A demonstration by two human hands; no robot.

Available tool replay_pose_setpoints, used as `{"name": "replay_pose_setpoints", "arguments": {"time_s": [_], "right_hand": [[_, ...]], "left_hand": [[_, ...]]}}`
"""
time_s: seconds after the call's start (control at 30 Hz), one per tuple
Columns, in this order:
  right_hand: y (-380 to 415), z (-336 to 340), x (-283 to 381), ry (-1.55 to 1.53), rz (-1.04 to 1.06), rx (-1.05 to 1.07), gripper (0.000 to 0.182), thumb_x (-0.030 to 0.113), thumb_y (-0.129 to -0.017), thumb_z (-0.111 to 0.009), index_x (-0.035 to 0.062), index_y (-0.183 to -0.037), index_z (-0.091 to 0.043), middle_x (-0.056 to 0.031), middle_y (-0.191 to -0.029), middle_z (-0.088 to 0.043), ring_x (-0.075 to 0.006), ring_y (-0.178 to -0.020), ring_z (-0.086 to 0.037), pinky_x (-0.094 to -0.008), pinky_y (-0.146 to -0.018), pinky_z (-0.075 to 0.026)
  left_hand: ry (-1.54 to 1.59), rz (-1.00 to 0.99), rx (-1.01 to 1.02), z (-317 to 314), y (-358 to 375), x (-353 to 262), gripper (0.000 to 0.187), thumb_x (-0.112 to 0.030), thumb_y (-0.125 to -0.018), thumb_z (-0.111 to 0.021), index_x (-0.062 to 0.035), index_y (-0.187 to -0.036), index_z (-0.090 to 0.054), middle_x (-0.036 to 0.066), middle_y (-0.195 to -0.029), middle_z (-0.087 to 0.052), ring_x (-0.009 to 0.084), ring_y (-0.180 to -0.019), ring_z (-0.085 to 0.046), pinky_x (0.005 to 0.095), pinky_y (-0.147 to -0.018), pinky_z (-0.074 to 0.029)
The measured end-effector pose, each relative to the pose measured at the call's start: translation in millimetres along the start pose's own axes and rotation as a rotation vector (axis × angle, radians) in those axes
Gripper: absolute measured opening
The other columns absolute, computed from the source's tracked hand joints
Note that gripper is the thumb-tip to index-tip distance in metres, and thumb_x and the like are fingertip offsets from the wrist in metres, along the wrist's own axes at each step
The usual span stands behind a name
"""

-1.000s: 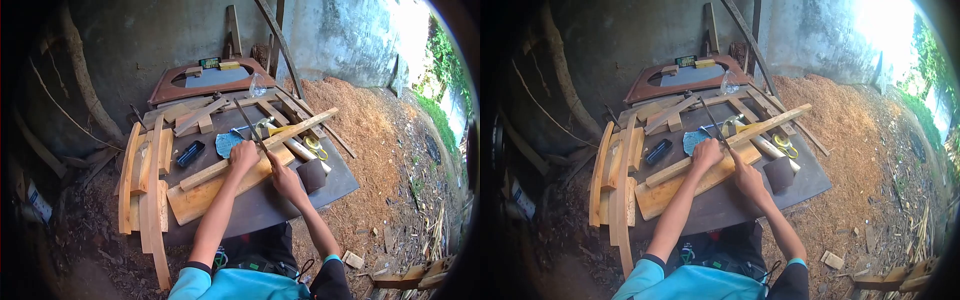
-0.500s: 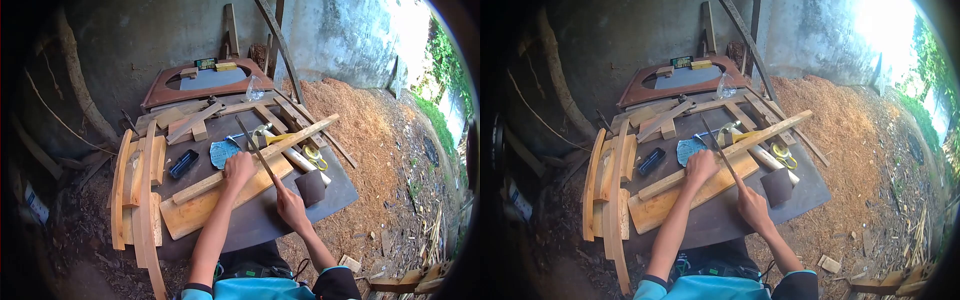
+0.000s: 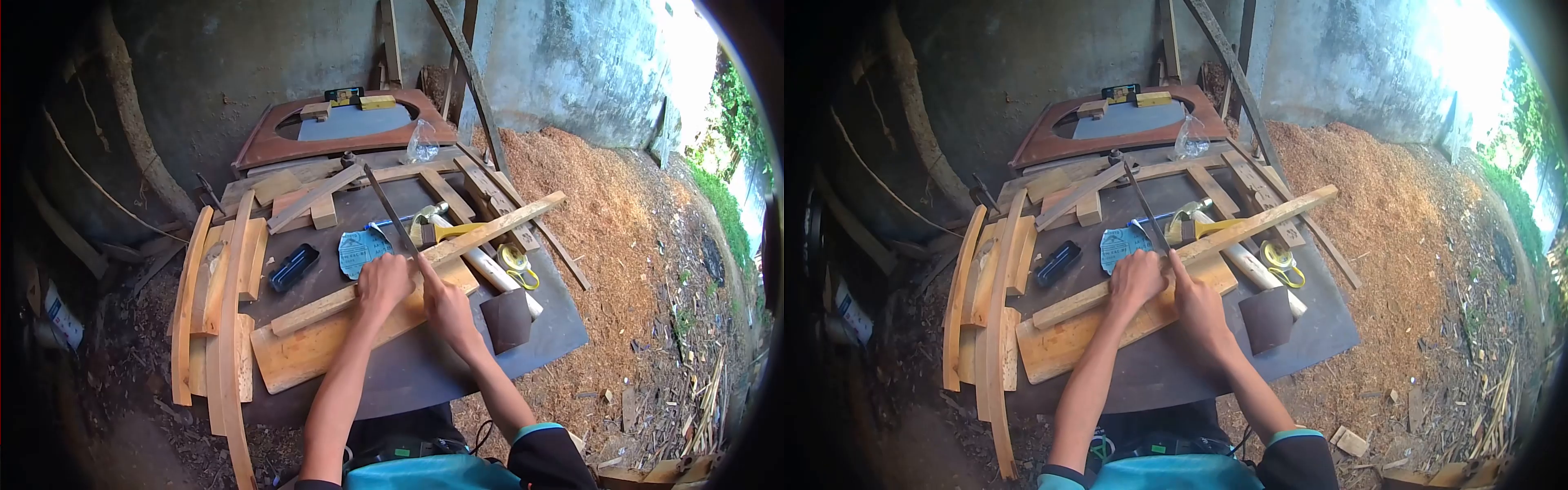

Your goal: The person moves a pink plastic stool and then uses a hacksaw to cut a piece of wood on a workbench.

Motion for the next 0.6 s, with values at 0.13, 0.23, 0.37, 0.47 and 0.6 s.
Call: {"name": "replay_pose_setpoints", "arguments": {"time_s": [0.13, 0.23, 0.37, 0.47, 0.6], "right_hand": [[38, 18, 1, 0.036, -0.044, 0.014, 0.065, -0.001, -0.075, -0.05, 0.011, -0.137, -0.034, -0.0166, -0.068, -0.059, -0.033, -0.057, -0.059, -0.0432, -0.053, -0.048], [91, 33, 9, 0.141, -0.107, 0.051, 0.065, 0.0, -0.075, -0.051, 0.0119, -0.137, -0.035, -0.0148, -0.064, -0.057, -0.0313, -0.054, -0.059, -0.0421, -0.05, -0.047], [47, 19, 13, 0.181, -0.059, -0.008, 0.068, -0.003, -0.072, -0.051, 0.0119, -0.137, -0.036, -0.0138, -0.062, -0.056, -0.0309, -0.053, -0.057, -0.0414, -0.051, -0.046], [2, -1, 9, 0.184, 0.008, -0.075, 0.067, -0.001, -0.074, -0.05, 0.0114, -0.137, -0.034, -0.0148, -0.063, -0.057, -0.0317, -0.053, -0.057, -0.0419, -0.051, -0.046], [72, 28, 10, 0.192, -0.077, 0.039, 0.07, -0.001, -0.07, -0.052, 0.0124, -0.137, -0.035, -0.014, -0.065, -0.058, -0.0301, -0.056, -0.06, -0.0418, -0.052, -0.048]], "left_hand": [[0.01, 0.036, 0.049, -6, -3, 3, 0.022, -0.016, -0.066, -0.062, 0.002, -0.078, -0.067, 0.023, -0.081, -0.064, 0.0357, -0.078, -0.064, 0.0409, -0.071, -0.052], [-0.012, 0.025, 0.043, -6, -7, 6, 0.025, -0.018, -0.067, -0.062, 0.0024, -0.081, -0.066, 0.024, -0.083, -0.064, 0.037, -0.079, -0.064, 0.0415, -0.072, -0.052], [-0.013, 0.004, 0.027, -10, -5, 5, 0.025, -0.019, -0.068, -0.063, 0.0021, -0.08, -0.066, 0.024, -0.082, -0.064, 0.0371, -0.079, -0.064, 0.042, -0.072, -0.052], [0.005, 0.018, 0.003, -6, -4, 4, 0.016, -0.011, -0.068, -0.059, 0.0009, -0.076, -0.067, 0.022, -0.079, -0.064, 0.0351, -0.076, -0.065, 0.0404, -0.066, -0.053], [-0.021, 0.002, 0.004, -5, -4, 4, 0.016, -0.011, -0.069, -0.059, 0.0007, -0.077, -0.067, 0.022, -0.08, -0.064, 0.0342, -0.076, -0.065, 0.0407, -0.067, -0.053]]}}
Point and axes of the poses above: each hand's wrist, its own y-axis away from the middle knuckle, its own z-axis out of the back of the hand, x = y × z, the point moved 10 cm from there along -y, towards the middle knuckle
